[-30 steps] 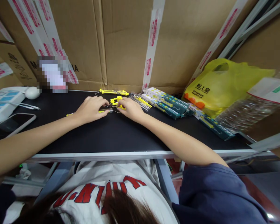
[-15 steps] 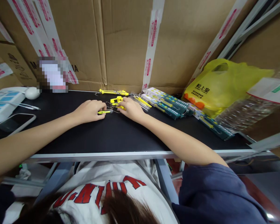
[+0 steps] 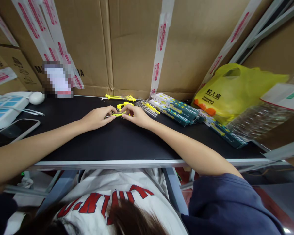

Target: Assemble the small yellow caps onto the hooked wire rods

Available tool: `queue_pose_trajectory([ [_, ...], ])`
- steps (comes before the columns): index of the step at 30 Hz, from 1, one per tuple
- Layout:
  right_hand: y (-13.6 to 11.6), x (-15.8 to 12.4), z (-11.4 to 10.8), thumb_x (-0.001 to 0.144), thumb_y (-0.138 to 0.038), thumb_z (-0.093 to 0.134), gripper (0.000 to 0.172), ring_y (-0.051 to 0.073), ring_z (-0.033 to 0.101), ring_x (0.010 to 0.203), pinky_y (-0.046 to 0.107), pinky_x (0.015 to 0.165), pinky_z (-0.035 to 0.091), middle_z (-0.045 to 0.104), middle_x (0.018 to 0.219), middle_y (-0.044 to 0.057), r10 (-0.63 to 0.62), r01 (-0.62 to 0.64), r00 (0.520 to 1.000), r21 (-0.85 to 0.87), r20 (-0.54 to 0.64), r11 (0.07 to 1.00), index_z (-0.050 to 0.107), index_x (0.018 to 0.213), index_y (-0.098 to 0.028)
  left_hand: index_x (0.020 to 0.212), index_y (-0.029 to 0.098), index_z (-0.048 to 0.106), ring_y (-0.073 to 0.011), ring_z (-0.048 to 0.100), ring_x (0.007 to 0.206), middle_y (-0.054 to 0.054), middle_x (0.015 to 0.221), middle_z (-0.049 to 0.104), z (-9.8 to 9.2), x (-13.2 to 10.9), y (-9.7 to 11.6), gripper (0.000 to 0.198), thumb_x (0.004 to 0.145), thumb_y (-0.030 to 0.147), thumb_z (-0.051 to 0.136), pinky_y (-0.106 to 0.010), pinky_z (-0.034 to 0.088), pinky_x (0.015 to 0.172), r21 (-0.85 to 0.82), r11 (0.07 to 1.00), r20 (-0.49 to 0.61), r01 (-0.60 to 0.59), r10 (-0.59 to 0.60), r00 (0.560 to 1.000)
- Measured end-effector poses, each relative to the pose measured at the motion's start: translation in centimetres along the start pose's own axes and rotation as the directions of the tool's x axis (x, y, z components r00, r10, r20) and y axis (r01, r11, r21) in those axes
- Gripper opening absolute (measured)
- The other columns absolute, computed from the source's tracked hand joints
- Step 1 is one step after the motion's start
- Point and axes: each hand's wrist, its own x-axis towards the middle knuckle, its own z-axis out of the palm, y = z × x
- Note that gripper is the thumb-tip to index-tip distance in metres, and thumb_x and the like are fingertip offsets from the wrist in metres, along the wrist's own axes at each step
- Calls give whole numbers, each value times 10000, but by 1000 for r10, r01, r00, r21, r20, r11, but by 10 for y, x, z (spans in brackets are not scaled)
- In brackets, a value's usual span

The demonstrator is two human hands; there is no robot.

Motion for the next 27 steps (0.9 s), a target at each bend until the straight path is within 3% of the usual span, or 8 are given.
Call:
queue_pose_trajectory([
  [4, 5, 3, -7, 839, -391, 663, 288, 119, 513, 631, 258, 623, 397, 616, 713, -3, 51, -49, 998, 47, -26, 998, 649, 1001, -154, 1136, 184, 589, -216, 651, 834, -72, 1016, 699, 2, 0, -7, 365, 971, 449, 399, -289, 420, 695, 11, 997, 16, 78, -78, 997],
  [13, 4, 7, -14, 759, -486, 754, 424, 102, 511, 609, 256, 596, 402, 607, 694, -10, 113, -101, 993, 292, -23, 951, 650, 990, -145, 1142, 219, 612, -155, 549, 617, -2, 746, 630, 4, 3, -18, 430, 978, 524, 356, -243, 329, 601, -47, 997, 29, 64, -63, 998],
  [17, 2, 7, -14, 707, -522, 788, 471, 100, 552, 619, 249, 584, 418, 641, 720, -3, 160, -142, 987, 415, -8, 898, 643, 972, -161, 1103, 215, 630, -155, 538, 602, 5, 694, 601, 5, 3, -16, 449, 970, 545, 356, -244, 324, 590, -75, 995, 0, 64, -64, 998],
  [24, -2, 7, -15, 699, -517, 799, 469, 62, 469, 513, 206, 444, 322, 614, 657, -32, 220, -202, 975, 482, 21, 852, 625, 961, -169, 1048, 223, 640, -140, 516, 600, 22, 684, 570, 7, 4, -17, 429, 949, 568, 404, -241, 311, 576, -117, 992, -59, 55, -63, 996],
  [27, -3, 7, -16, 711, -496, 797, 457, 56, 462, 513, 199, 432, 316, 607, 674, -36, 236, -204, 972, 517, 3, 832, 619, 987, -177, 1023, 203, 603, -128, 503, 605, 24, 702, 573, 7, 4, -17, 414, 954, 556, 399, -243, 342, 599, -214, 976, -69, 25, -41, 997],
])
